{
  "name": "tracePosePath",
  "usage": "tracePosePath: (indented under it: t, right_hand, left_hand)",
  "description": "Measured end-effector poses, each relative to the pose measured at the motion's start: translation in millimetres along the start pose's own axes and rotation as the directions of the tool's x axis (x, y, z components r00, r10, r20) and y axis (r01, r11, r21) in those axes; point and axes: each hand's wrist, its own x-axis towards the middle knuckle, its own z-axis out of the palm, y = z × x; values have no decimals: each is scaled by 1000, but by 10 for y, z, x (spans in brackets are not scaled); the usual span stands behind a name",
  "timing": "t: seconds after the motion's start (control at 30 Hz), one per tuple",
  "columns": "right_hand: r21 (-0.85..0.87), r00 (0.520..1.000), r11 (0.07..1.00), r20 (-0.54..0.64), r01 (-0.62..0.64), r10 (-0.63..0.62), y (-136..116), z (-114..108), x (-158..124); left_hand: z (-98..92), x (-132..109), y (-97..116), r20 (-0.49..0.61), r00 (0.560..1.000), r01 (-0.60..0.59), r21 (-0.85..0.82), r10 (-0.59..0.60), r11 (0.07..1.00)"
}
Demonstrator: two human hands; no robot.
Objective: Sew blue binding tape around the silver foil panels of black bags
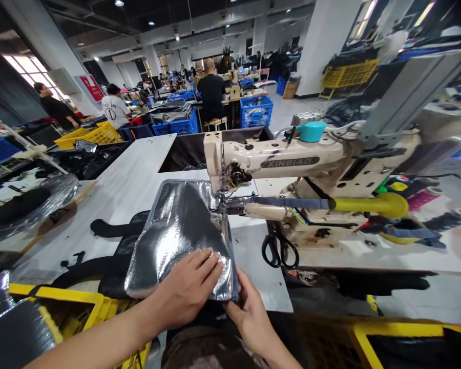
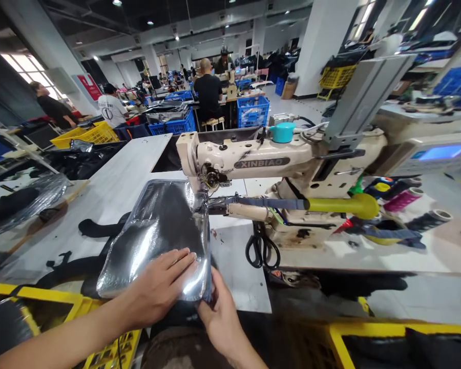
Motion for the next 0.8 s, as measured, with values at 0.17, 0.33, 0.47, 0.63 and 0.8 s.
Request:
tracePosePath:
  t: [0.17, 0.33, 0.47, 0.63, 0.8]
  right_hand:
    - [63, 1000, 998, 4, -25, 24, 39, -20, 278]
    - [150, 1000, 989, 4, -18, 18, 6, -40, 646]
    - [174, 999, 984, 27, -32, 28, -49, -40, 891]
    - [138, 1000, 990, 1, -20, 20, -107, -28, 1169]
    - [121, 997, 993, -71, -6, 15, -123, 11, 1451]
  left_hand:
    - [87, 170, -234, 12, 1000, -5, 17, 5, 1000]
    - [191, 325, -573, -66, 984, -165, 39, 168, 985]
    - [270, 443, -811, -97, 973, -203, 73, 209, 977]
    - [344, 592, -1062, -141, 969, -192, 93, 204, 977]
    - [433, 737, -1306, -216, 952, -201, 88, 215, 976]
